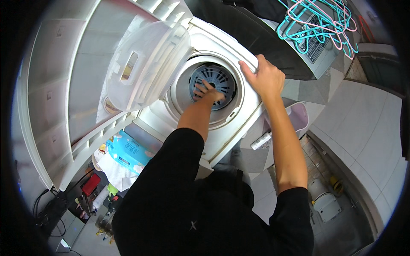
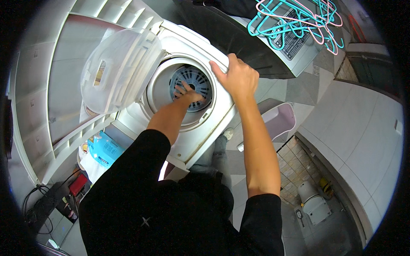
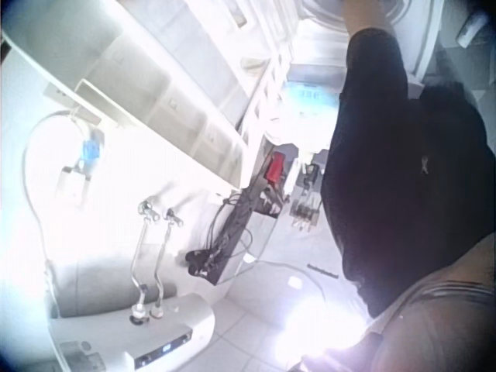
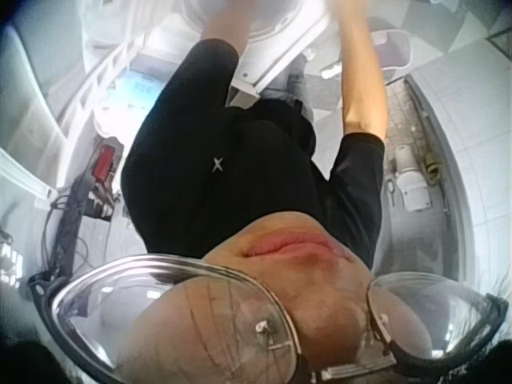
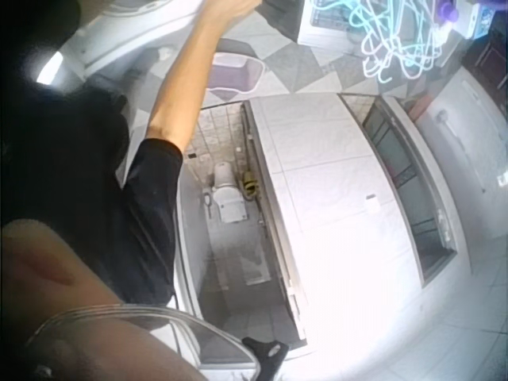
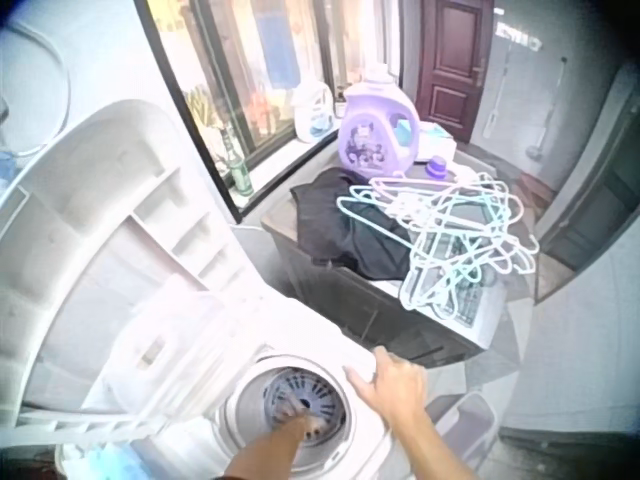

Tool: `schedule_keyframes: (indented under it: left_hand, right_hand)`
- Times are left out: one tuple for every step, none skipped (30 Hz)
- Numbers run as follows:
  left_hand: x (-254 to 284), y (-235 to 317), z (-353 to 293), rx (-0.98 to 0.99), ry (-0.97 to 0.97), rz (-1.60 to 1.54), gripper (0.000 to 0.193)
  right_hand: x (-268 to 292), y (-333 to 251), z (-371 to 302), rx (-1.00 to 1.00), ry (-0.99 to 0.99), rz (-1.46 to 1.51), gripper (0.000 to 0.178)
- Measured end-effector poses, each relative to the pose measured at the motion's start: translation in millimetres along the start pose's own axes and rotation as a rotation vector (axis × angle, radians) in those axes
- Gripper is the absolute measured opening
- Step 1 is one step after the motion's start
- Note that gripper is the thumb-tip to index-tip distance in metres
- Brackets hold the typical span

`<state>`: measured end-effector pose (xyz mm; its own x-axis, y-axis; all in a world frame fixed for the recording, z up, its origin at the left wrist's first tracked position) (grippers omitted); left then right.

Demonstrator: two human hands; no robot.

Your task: The person transfers laundry from a basket into a washing machine tub, then moves the clothes into the adjacent spin dryer tub, presses them down, and operates the machine controls.

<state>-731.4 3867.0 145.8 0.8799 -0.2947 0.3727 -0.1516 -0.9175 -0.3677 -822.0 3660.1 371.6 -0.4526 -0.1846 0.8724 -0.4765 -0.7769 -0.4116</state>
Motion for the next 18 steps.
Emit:
schedule_keyframes:
  left_hand:
    - [8.0, 3.7, 0.3, -0.082, 0.105, -0.179, 0.138]
    - [15.3, 5.5, -1.3, -0.165, 0.212, -0.356, 0.135]
    - [20.1, 7.2, -4.1, -0.229, 0.32, -0.403, 0.139]
    - [26.2, 13.4, -15.2, -0.24, 0.318, -0.39, 0.139]
    - [31.9, 23.6, -29.1, -0.296, 0.298, -0.294, 0.141]
    - [34.1, 34.0, -40.6, -0.354, 0.279, -0.195, 0.143]
    - [36.2, 37.6, -33.7, -0.377, 0.287, -0.132, 0.147]
    - [32.2, 42.7, -26.4, -0.346, 0.237, -0.037, 0.151]
    - [28.0, 44.6, -21.4, -0.349, 0.235, 0.035, 0.151]
    - [22.2, 47.8, -19.8, -0.356, 0.228, 0.122, 0.152]
    - [18.4, 49.3, -17.9, -0.364, 0.222, 0.131, 0.152]
    - [11.8, 50.6, -16.7, -0.405, 0.214, 0.241, 0.152]
    - [6.8, 49.1, -13.9, -0.44, 0.205, 0.35, 0.152]
    - [2.6, 44.6, -2.7, -0.439, 0.206, 0.351, 0.152]
    - [-5.3, 41.6, 9.6, -0.487, 0.209, 0.393, 0.151]
    - [-11.8, 40.9, 20.5, -0.537, 0.211, 0.432, 0.151]
    - [-16.0, 45.0, 20.9, -0.569, 0.201, 0.48, 0.149]
    - [-18.8, 50.5, 22.2, -0.596, 0.199, 0.523, 0.148]
  right_hand:
    - [0.4, -0.1, -0.1, 0.008, 0.006, -0.019, 0.051]
    - [1.2, -0.1, 0.1, 0.015, 0.012, -0.038, 0.05]
    - [0.5, 1.0, 0.9, -0.005, -0.019, -0.012, 0.05]
    - [1.2, 5.7, -0.2, -0.019, -0.016, -0.019, 0.05]
    - [0.4, 8.3, -1.6, -0.031, -0.02, -0.02, 0.05]
    - [0.0, 11.4, -3.0, -0.045, -0.024, -0.022, 0.051]
    - [-0.4, 6.7, -0.5, -0.036, -0.044, -0.018, 0.052]
    - [-1.0, 2.2, -0.6, -0.006, -0.005, 0.0, 0.051]
    - [-0.4, -1.5, 1.0, 0.011, 0.005, 0.002, 0.051]
    - [-1.3, 0.4, -0.2, 0.012, 0.011, 0.001, 0.051]
    - [-1.1, 3.0, -0.9, 0.002, 0.009, -0.007, 0.051]
    - [-1.9, 6.2, -1.0, -0.024, -0.032, -0.007, 0.051]
    - [-5.8, 8.6, -1.9, -0.049, -0.075, -0.002, 0.051]
    - [-5.0, 7.1, -1.2, -0.05, -0.074, -0.001, 0.051]
    - [-4.7, 4.8, -0.9, -0.039, -0.081, -0.013, 0.051]
    - [-6.0, 4.3, -0.3, -0.025, -0.087, -0.028, 0.051]
    - [-4.7, 9.2, -2.9, -0.01, -0.032, -0.035, 0.05]
    - [-6.0, 14.9, -3.4, -0.008, -0.009, -0.02, 0.05]
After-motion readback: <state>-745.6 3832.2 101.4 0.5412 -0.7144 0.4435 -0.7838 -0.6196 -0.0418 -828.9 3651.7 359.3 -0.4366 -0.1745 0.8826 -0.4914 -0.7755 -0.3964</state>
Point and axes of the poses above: each hand's wrist, its own z-axis towards the middle knuckle, its own x-axis out of the back of the hand, y = z × x, the point moved 6 cm from there along z, towards the middle knuckle, and after that the axes turned 9 degrees about x, right-handed, at the moved point
